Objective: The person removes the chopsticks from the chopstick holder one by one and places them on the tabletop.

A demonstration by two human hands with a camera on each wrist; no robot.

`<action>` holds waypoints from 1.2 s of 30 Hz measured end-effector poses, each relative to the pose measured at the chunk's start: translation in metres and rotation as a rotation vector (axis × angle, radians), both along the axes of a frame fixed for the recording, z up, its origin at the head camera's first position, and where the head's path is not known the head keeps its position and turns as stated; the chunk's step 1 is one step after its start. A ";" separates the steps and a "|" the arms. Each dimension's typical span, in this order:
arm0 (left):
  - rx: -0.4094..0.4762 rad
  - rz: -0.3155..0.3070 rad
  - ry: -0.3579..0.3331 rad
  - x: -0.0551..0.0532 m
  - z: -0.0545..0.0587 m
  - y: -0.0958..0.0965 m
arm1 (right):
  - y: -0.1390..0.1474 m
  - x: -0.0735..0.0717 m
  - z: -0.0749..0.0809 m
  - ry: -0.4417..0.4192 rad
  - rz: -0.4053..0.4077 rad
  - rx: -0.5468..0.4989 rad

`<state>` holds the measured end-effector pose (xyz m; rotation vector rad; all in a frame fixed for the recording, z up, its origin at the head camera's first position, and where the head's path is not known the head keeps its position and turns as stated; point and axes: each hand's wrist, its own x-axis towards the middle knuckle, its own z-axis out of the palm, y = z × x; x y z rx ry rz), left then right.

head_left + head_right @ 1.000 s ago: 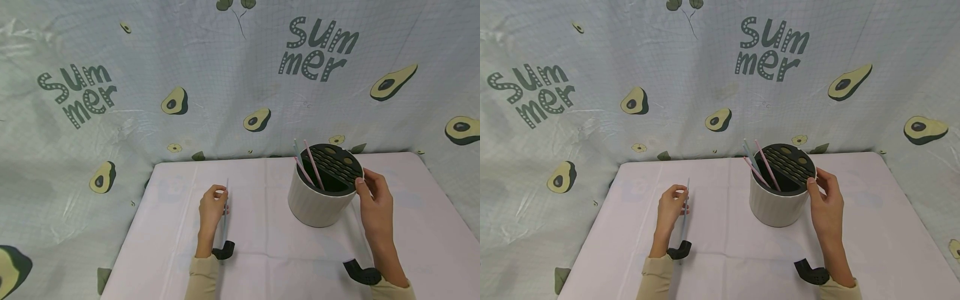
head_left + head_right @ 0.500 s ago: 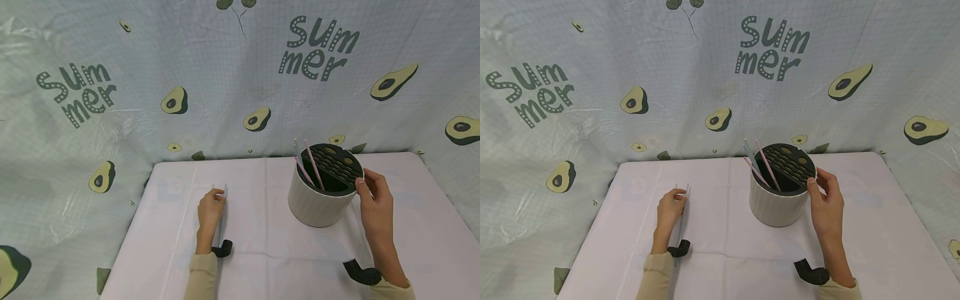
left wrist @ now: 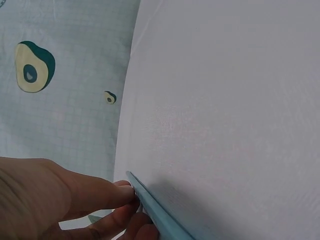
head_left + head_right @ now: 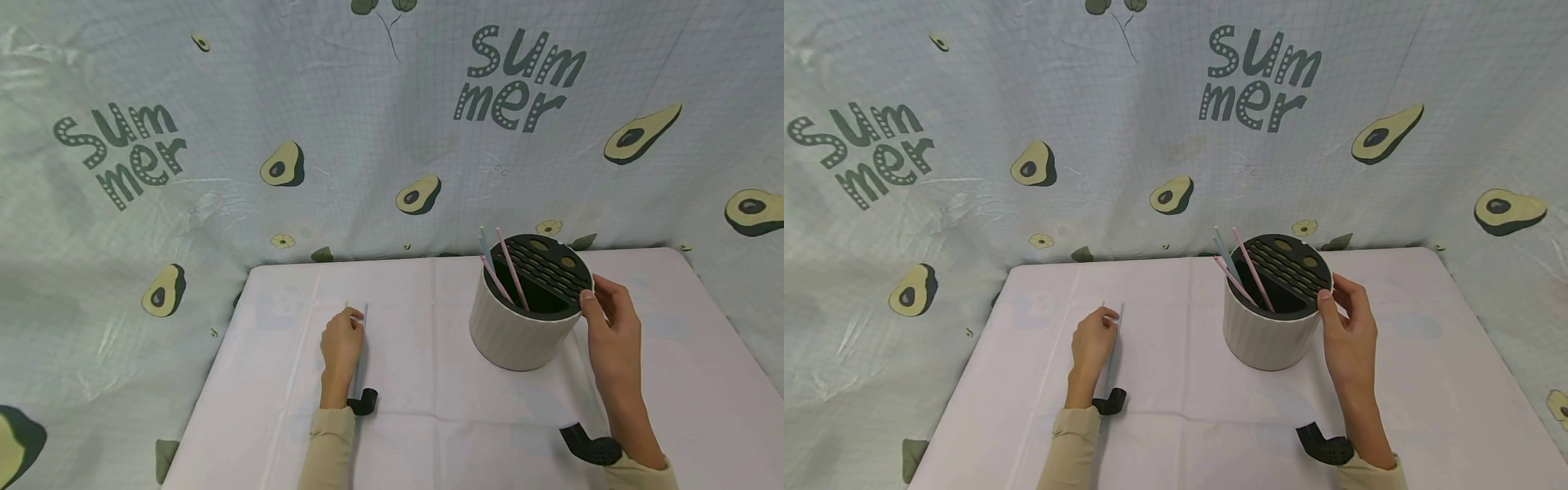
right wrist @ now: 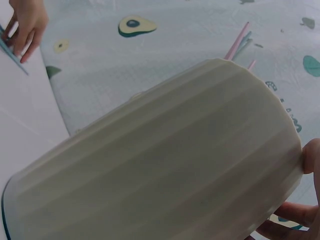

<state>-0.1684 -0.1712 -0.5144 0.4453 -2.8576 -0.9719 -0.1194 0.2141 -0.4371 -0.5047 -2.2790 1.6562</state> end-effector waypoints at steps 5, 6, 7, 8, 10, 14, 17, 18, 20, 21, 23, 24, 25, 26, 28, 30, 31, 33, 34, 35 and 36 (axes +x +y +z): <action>0.002 -0.003 0.006 0.001 -0.002 -0.002 | -0.002 0.001 0.000 0.005 0.003 0.001; 0.003 -0.003 0.007 0.001 -0.002 -0.002 | -0.002 0.001 0.000 0.006 0.004 0.001; 0.002 -0.001 0.008 0.001 -0.002 -0.002 | -0.002 0.001 0.000 0.006 0.005 0.001; -0.001 0.001 0.007 0.001 -0.002 -0.002 | -0.002 0.001 0.001 0.006 0.005 0.001; -0.013 0.006 0.002 0.002 0.000 -0.002 | -0.003 0.001 0.001 0.006 0.006 0.001; -0.041 -0.006 0.016 0.003 0.007 0.005 | -0.004 0.002 0.001 0.002 0.007 0.006; -0.040 -0.044 0.049 0.003 0.016 0.015 | -0.003 0.002 0.000 0.004 0.007 0.009; -0.038 -0.059 0.064 0.003 0.018 0.019 | -0.003 0.002 -0.001 0.005 0.007 0.008; -0.023 -0.085 0.085 0.001 0.023 0.027 | -0.003 0.002 -0.002 0.006 0.008 0.007; -0.011 -0.098 0.098 0.000 0.026 0.032 | -0.002 0.002 -0.002 0.008 0.008 0.008; 0.020 -0.125 0.129 -0.002 0.030 0.040 | -0.002 0.002 -0.002 0.010 0.005 0.008; 0.038 -0.139 0.146 -0.003 0.032 0.045 | -0.002 0.002 -0.002 0.012 0.004 0.007; 0.061 -0.153 0.163 -0.003 0.034 0.049 | -0.002 0.002 -0.002 0.014 0.003 0.006; 0.082 -0.172 0.184 -0.004 0.036 0.053 | -0.002 0.002 -0.002 0.017 0.002 0.005; 0.124 -0.210 0.222 -0.004 0.040 0.062 | -0.002 0.002 -0.002 0.021 -0.002 0.002; 0.170 -0.254 0.251 -0.004 0.045 0.070 | -0.002 0.002 -0.002 0.024 -0.007 0.003; 0.192 -0.278 0.264 -0.004 0.048 0.074 | -0.002 0.002 -0.003 0.027 -0.009 0.002; 0.243 -0.321 0.285 -0.003 0.053 0.081 | -0.002 0.002 -0.003 0.028 -0.012 0.004; 0.269 -0.341 0.295 -0.002 0.056 0.085 | -0.002 0.001 -0.003 0.027 -0.013 0.004; 0.293 -0.358 0.305 -0.001 0.059 0.087 | -0.002 0.001 -0.004 0.026 -0.012 0.002; 0.314 -0.376 0.316 0.000 0.061 0.090 | -0.002 0.001 -0.004 0.024 -0.011 0.000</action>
